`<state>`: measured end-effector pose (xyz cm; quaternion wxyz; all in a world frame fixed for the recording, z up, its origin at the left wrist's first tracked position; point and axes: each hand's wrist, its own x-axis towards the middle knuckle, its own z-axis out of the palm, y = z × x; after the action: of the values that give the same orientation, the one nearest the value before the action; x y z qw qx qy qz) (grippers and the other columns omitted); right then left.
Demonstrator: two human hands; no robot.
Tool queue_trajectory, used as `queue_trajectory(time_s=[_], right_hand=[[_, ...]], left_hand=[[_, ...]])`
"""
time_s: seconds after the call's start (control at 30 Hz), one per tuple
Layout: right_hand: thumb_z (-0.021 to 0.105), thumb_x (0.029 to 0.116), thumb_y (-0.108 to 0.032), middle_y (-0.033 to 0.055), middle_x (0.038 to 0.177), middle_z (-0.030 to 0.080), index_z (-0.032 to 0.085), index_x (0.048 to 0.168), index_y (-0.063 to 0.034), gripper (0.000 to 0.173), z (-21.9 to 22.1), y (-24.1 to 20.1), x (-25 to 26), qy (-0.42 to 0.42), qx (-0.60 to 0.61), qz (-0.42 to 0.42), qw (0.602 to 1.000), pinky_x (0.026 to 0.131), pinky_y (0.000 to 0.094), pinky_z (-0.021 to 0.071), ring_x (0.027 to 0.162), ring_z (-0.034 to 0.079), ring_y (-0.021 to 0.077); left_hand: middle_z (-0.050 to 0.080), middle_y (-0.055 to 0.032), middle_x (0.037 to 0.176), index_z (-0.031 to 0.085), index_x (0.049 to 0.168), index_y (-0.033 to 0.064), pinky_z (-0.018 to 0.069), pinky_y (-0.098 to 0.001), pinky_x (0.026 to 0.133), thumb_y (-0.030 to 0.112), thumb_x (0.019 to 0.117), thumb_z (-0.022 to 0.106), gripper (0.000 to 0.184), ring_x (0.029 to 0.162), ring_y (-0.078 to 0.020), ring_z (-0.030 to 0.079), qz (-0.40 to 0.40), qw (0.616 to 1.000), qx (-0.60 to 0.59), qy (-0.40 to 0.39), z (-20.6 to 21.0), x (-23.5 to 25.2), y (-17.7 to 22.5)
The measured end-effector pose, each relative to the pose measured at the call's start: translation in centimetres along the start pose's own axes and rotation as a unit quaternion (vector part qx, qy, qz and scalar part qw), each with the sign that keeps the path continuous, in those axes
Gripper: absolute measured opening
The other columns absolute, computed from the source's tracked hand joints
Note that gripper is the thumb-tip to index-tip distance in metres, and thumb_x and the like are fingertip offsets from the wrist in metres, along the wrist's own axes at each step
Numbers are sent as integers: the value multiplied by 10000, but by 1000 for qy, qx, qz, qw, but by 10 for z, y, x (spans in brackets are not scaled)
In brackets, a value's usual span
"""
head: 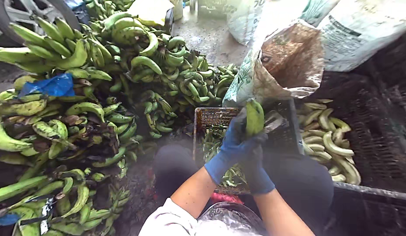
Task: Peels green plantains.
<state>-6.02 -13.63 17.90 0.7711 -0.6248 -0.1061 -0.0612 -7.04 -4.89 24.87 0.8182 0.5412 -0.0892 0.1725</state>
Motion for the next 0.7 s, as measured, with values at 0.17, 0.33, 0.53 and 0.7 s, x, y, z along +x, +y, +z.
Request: queue_trajectory(time_s=[0.17, 0.33, 0.53, 0.7], right_hand=[[371, 1101, -237, 20, 956, 685, 583, 1206, -105, 271, -2, 5, -7, 16, 316, 329, 890, 754, 251, 585, 853, 675, 71], [339, 1108, -412, 71, 883, 651, 529, 1194, -117, 362, -10, 52, -19, 81, 148, 421, 891, 626, 395, 579, 726, 664, 206], [510, 1044, -247, 28, 899, 683, 512, 1291, -26, 331, 36, -48, -17, -63, 61, 176, 981, 576, 278, 585, 677, 661, 112], [545, 1047, -423, -67, 1003, 717, 582, 1332, -215, 355, 30, -95, 0, -79, -2, -141, 987, 659, 288, 624, 797, 691, 61]], left_hand=[[668, -29, 875, 444, 1345, 173, 554, -250, 573, 238, 910, 694, 506, 651, -107, 641, -147, 956, -247, -59, 12, 2, 29], [646, -74, 1279, 440, 1485, 233, 573, -404, 892, 197, 950, 685, 590, 1072, -198, 656, -100, 995, -27, 1, -55, 25, 59], [671, 5, 1161, 467, 1472, 320, 553, -205, 623, 131, 929, 714, 626, 788, -57, 644, -46, 978, 116, 169, -77, 19, 56], [627, -7, 1313, 402, 1518, 231, 574, -282, 910, 61, 927, 707, 686, 1099, -111, 650, -6, 993, 83, 84, -68, 11, 45]])
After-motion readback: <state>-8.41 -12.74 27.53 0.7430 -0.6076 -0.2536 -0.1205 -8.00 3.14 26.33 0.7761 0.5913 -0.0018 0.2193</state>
